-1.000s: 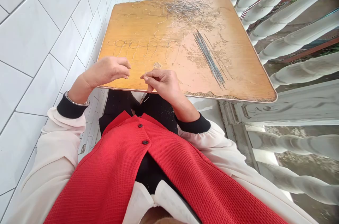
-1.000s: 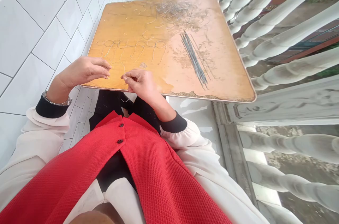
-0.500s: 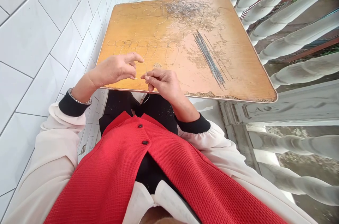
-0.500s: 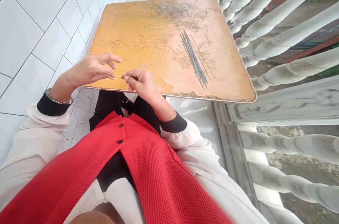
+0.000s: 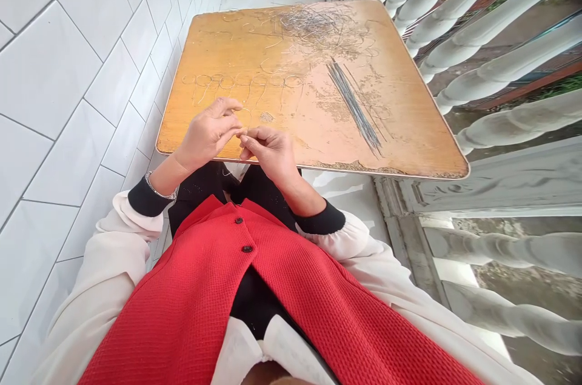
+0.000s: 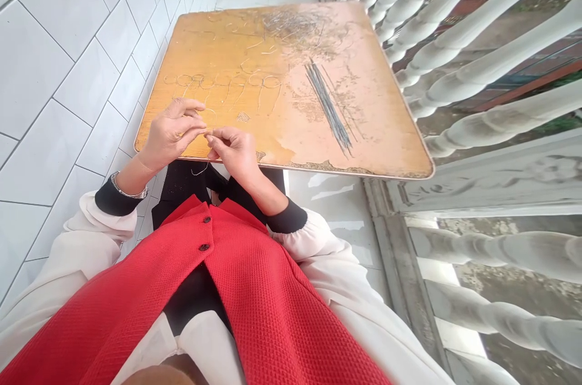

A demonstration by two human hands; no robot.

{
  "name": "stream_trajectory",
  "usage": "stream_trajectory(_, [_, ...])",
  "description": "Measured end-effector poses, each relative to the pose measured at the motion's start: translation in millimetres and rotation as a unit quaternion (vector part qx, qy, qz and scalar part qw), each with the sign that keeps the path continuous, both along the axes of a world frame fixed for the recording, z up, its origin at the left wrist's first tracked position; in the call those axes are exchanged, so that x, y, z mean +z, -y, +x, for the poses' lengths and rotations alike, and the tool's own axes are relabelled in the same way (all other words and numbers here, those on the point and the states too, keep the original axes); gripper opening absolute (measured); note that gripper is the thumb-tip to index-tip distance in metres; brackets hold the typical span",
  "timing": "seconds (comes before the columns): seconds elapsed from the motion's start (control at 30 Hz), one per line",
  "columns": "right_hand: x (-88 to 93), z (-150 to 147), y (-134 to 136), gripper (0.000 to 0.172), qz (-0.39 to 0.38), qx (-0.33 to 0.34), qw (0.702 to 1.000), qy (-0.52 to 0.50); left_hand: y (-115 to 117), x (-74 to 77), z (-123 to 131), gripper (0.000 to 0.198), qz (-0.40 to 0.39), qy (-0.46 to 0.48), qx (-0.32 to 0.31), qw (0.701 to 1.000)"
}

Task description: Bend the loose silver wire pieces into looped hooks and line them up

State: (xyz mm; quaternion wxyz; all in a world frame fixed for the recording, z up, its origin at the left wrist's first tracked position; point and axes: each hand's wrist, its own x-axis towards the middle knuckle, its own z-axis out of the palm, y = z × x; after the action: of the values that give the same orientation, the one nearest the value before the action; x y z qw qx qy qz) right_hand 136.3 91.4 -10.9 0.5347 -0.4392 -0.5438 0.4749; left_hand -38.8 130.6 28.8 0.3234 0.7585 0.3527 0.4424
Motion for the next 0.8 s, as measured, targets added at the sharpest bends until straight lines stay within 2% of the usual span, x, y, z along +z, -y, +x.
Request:
stream_trajectory(0.07, [0.8,1.6,-0.4,0.048,-0.004,0.002,1.0,-0.003,-3.1,-4.9,-2.4,0.012,0.049,-0.025,-0.016,0.998])
stream_trajectory(0.13, [2.0,3.0,-1.1,0.047,-0.004,-0.003,1.0,-0.009,-3.9,-7.1,-5.2,0.03,0.08,-0.038,-0.03,0.996])
stream_trajectory(0.23, [3.3,5.0,-3.4,0.044,0.002,-0.016,1.0,0.001,-1.8,-5.1,-8.4,0.048,0.029,0.002,-0.021,0.999])
stream_trajectory(0.33, [2.9,7.3,-6.3,0.041,0.019,-0.027,0.999,0.027,-0.3,0.2,-8.5,0.04,-0.067,0.054,0.009,0.996])
stream_trajectory(0.43, [1.2,9.3,-7.8,0.039,0.035,-0.018,0.998,0.052,-1.0,5.0,-4.6,0.027,-0.126,0.067,0.042,0.989])
stream_trajectory(0.57, [-0.2,10.6,-9.3,0.044,0.017,0.018,0.999,0.043,-1.0,8.9,4.5,0.01,-0.154,0.078,0.062,0.983])
stream_trajectory(0.67, [0.9,11.0,-11.5,0.047,0.004,0.038,0.999,-0.005,1.7,10.6,10.1,0.008,-0.166,0.096,0.072,0.979])
stream_trajectory(0.8, [3.2,10.7,-13.9,0.044,0.031,0.007,0.999,0.003,6.7,9.9,14.8,0.008,-0.181,0.113,0.075,0.974])
